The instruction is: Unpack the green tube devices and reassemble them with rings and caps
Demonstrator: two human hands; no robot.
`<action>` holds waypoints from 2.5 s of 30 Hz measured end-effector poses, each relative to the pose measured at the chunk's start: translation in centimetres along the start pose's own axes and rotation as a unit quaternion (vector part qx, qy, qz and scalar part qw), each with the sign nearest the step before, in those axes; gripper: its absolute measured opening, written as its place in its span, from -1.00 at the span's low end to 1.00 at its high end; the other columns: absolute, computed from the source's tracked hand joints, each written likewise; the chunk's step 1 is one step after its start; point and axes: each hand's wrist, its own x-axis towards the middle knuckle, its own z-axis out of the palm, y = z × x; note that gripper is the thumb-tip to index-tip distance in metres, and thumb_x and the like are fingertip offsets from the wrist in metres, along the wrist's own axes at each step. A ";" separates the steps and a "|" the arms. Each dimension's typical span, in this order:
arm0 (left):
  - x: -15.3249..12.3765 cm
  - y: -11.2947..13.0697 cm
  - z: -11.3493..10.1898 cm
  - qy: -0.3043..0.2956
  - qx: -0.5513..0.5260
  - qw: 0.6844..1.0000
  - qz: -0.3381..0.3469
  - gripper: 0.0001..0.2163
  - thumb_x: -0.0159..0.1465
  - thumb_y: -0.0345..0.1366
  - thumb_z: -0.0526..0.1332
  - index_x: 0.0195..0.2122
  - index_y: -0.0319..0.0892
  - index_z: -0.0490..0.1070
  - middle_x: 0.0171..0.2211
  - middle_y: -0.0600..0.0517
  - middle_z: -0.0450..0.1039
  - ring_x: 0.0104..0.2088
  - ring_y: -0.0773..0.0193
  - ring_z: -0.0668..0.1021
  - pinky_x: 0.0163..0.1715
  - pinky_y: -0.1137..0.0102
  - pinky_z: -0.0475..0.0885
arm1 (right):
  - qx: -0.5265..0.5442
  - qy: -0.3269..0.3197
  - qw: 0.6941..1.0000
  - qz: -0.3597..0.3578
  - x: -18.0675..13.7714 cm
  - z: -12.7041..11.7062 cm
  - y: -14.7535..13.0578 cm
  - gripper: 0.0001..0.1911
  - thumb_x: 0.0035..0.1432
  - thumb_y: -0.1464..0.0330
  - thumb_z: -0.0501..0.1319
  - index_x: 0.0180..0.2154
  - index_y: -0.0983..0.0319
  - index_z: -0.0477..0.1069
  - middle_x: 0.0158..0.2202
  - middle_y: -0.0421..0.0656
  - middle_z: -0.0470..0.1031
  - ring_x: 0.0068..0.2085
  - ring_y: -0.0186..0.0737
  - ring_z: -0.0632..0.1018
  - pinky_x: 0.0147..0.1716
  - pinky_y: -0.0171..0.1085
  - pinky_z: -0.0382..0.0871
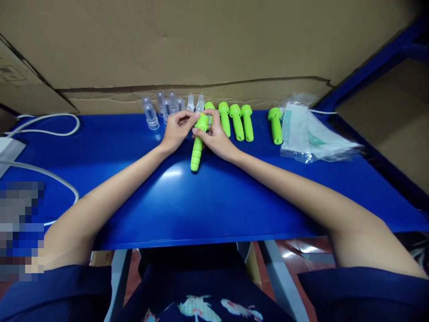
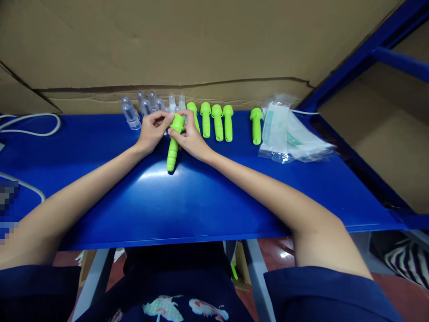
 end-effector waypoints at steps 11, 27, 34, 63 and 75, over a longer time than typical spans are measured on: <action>-0.4 0.1 -0.2 -0.038 -0.026 0.999 -0.005 -0.39 0.14 0.36 0.39 -0.29 -0.18 0.55 -0.30 -0.04 0.62 -0.25 0.25 0.64 -0.18 0.39 0.58 | 0.079 0.024 0.996 -0.020 -0.9 0.9 0.4 -0.28 0.18 -0.09 0.42 -0.01 0.05 -0.02 -0.37 -0.40 0.35 -0.57 -0.43 0.41 -0.62 -0.38 0.42; -0.5 0.2 -0.6 -0.061 -0.009 0.997 -0.053 -0.39 0.16 0.37 0.35 -0.24 -0.17 0.48 -0.29 -0.01 0.56 -0.22 0.24 0.61 -0.21 0.38 0.50 | 0.266 0.030 0.961 0.064 0.1 0.0 1.3 -0.47 0.36 -0.03 0.30 -0.14 0.07 -0.01 -0.38 -0.39 0.47 -0.42 -0.31 0.63 -0.42 -0.29 0.59; -0.5 0.1 -0.7 -0.123 -0.042 0.989 -0.077 -0.44 0.04 0.05 0.56 -0.10 -0.15 0.40 -0.17 0.02 0.55 -0.12 0.25 0.59 0.04 0.31 0.48 | 0.251 0.012 0.966 0.063 0.0 -0.1 1.4 -0.43 0.34 -0.03 0.33 -0.19 0.07 -0.06 -0.46 -0.47 0.47 -0.54 -0.38 0.57 -0.47 -0.36 0.56; -0.4 -0.4 -0.3 -0.086 -0.022 0.987 -0.132 -0.60 0.03 -0.19 0.53 -0.25 -0.19 0.38 -0.28 0.08 0.50 -0.22 0.33 0.56 -0.05 0.38 0.45 | 0.210 0.004 0.970 0.123 0.1 0.1 -0.2 -0.42 0.24 0.06 0.44 -0.26 0.10 0.02 -0.57 -0.45 0.39 -0.56 -0.38 0.54 -0.53 -0.40 0.51; -0.7 -0.6 0.4 -0.036 -0.041 0.995 -0.085 -0.50 0.01 -0.16 0.58 -0.33 -0.12 0.22 -0.27 0.07 0.47 -0.23 0.33 0.57 -0.10 0.38 0.50 | 0.179 0.038 0.980 0.076 -0.4 0.3 -0.5 -0.42 0.23 -0.06 0.41 -0.21 0.08 0.07 -0.59 -0.49 0.24 -0.68 -0.42 0.38 -0.70 -0.42 0.30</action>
